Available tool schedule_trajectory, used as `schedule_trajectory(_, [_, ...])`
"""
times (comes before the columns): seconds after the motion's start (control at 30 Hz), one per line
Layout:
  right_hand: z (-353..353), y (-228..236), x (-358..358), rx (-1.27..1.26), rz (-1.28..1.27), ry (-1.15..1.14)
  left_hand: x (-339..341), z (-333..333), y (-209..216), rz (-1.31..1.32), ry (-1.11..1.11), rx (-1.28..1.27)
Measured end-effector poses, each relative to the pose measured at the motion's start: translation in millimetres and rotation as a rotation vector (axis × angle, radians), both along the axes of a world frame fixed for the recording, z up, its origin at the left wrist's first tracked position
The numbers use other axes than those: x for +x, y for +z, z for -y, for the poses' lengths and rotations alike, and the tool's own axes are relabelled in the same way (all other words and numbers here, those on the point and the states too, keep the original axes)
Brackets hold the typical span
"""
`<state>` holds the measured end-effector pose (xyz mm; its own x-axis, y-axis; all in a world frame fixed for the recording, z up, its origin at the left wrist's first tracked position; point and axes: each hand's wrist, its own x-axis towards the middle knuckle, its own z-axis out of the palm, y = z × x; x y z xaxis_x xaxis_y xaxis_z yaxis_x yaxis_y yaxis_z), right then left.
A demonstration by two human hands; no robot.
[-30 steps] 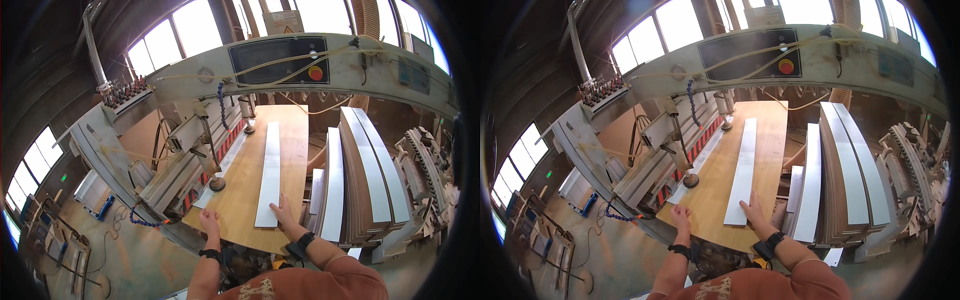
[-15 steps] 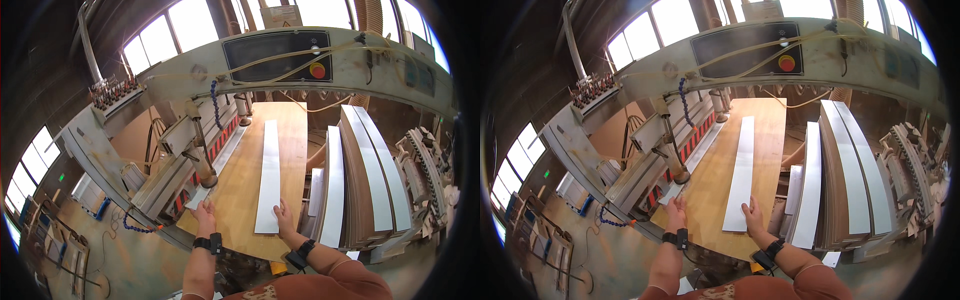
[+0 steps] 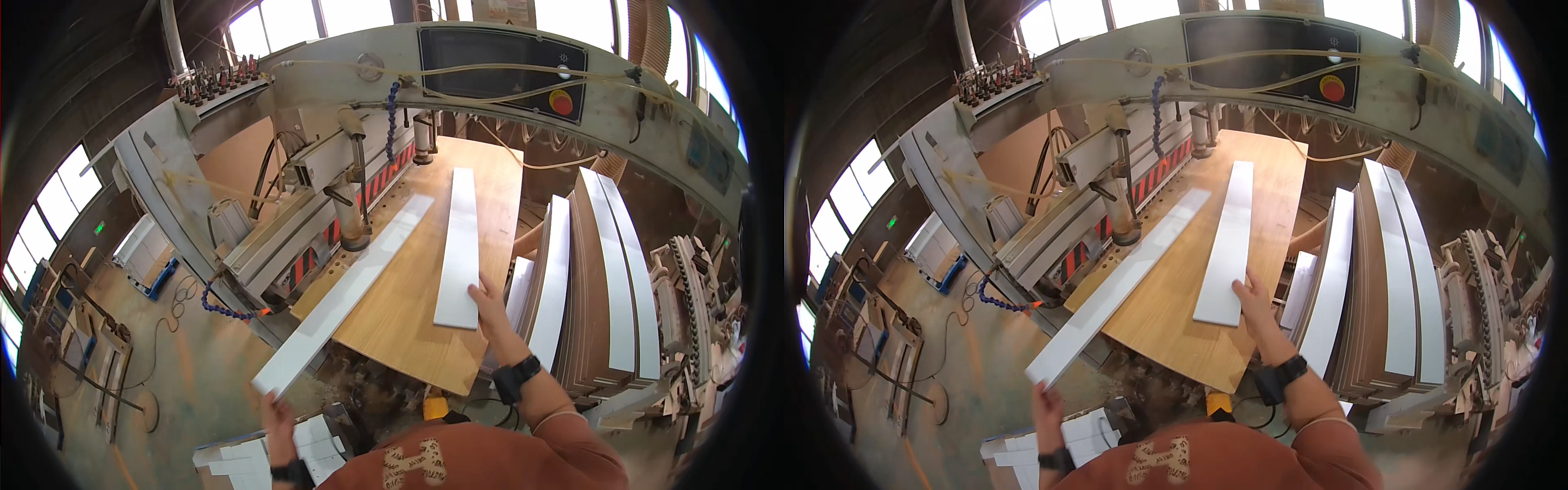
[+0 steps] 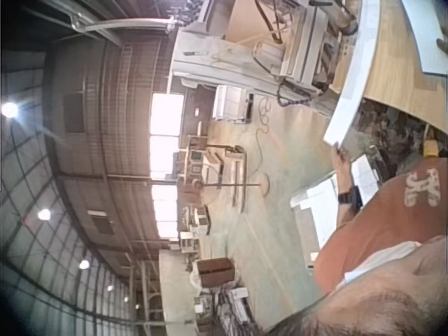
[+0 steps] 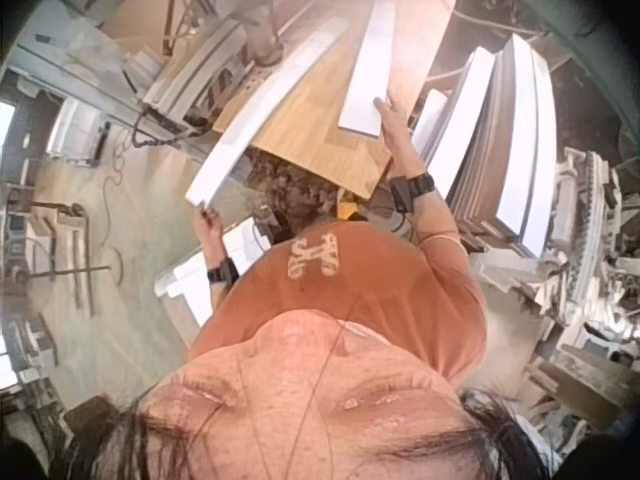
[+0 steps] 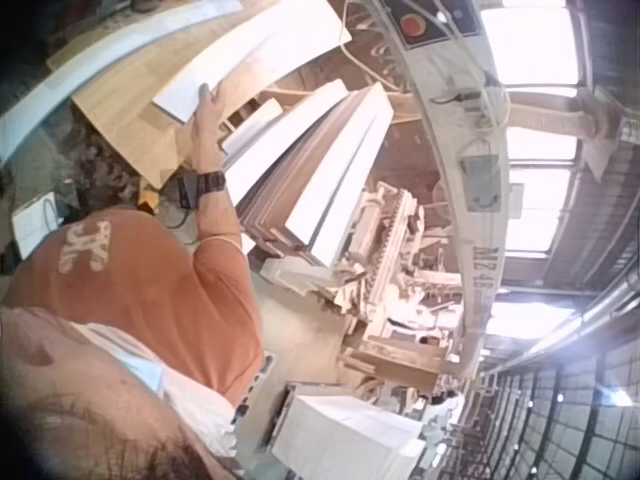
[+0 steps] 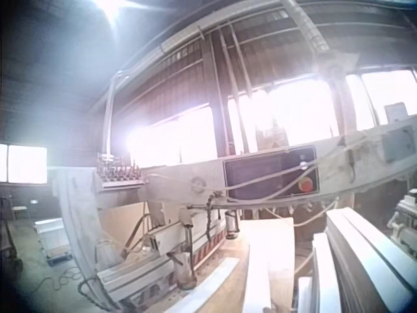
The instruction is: Feeding white wood panels into a large woodworking machine for processing.
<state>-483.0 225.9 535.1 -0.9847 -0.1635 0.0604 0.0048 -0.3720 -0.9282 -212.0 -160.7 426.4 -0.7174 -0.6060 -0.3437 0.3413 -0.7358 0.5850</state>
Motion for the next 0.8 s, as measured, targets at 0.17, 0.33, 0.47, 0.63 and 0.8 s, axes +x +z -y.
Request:
schedule_trajectory(0.17, [51,7,-34,0.039,0.069,0.112,117,4,26,-0.095,0.805,0.125])
schedule_trajectory(0.33, [190,-52,-66,0.293,0.01,0.278,121,-70,3,0.531,0.568,-0.808])
schedule_trajectory(0.47, [250,-71,-82,0.415,0.039,0.137,191,-27,-77,0.479,0.682,-0.253])
schedule_trajectory(0.63, [280,-49,-72,0.412,0.309,0.285,262,-59,-128,0.558,0.805,-0.162])
schedule_trajectory(0.8, [274,-103,-104,0.816,-0.231,0.071,314,-100,-204,0.796,0.267,-0.266])
